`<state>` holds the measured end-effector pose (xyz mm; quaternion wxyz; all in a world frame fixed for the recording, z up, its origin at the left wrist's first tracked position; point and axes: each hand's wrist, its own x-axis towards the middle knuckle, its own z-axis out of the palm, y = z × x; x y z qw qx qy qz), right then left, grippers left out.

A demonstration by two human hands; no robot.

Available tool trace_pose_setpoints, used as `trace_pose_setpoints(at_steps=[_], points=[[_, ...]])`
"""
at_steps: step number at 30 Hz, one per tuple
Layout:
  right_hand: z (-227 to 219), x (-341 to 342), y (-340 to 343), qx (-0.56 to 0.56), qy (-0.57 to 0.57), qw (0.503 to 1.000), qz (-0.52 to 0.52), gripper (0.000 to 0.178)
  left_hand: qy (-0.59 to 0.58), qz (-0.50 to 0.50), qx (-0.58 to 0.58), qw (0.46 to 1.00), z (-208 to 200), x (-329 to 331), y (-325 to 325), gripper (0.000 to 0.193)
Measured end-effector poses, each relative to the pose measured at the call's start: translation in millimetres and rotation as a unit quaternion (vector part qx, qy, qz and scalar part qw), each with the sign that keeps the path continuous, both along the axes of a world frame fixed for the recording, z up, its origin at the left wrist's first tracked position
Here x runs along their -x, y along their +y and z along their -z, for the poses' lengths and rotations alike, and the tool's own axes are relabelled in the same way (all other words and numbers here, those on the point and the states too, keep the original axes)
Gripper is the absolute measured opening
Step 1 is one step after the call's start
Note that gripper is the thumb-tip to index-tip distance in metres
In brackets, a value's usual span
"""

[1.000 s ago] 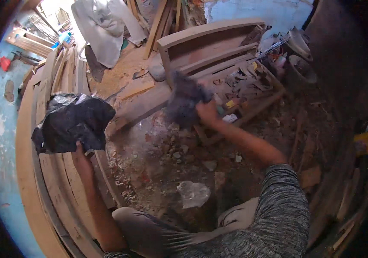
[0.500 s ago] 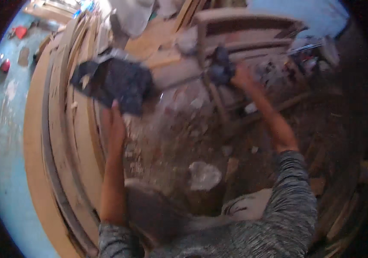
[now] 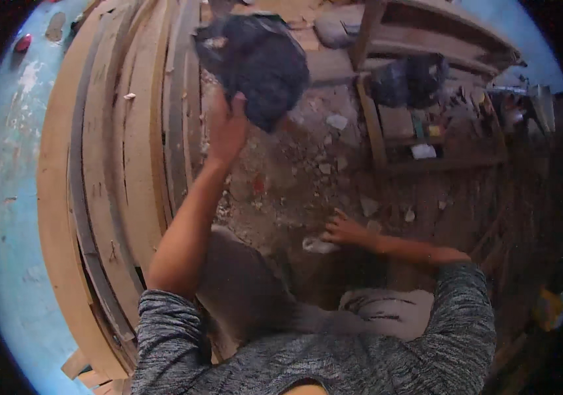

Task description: The person uses a power drill to drive a screw into the side of a wooden shelf unit, then reaches into several plastic bags to retrieve and sort small items while walking through a woodworking area.

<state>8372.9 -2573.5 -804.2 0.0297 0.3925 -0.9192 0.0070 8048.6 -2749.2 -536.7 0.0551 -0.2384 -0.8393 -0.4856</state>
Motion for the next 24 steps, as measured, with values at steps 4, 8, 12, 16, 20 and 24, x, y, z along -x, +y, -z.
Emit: trace_pose_setpoints(at_steps=[4, 8, 12, 16, 20, 24], points=[[-43, 37, 44, 0.488, -0.240, 0.821, 0.172, 0.060, -0.047, 0.036, 0.009, 0.998, 22, -2, -14, 0.031], [-65, 80, 109, 0.202, 0.173, 0.738, 0.620, 0.063, 0.070, 0.039, 0.016, 0.997, 55, 8, -21, 0.022], [-264, 151, 101, 0.654, 0.049, 0.552, 0.515, 0.061, -0.012, 0.120, 0.010, 0.993, 21, 4, -10, 0.027], [-311, 197, 90, 0.378, 0.066, 0.900, 0.208, 0.036, 0.149, 0.125, -0.019, 0.981, 33, 2, 3, 0.037], [-283, 203, 33, 0.516, -0.228, 0.802, 0.195, 0.036, -0.214, 0.248, -0.194, 0.925, 46, -4, -18, 0.038], [-145, 200, 75, 0.573, -0.259, 0.758, 0.172, 0.044, -0.432, 0.317, -0.254, 0.805, 34, -37, 48, 0.033]])
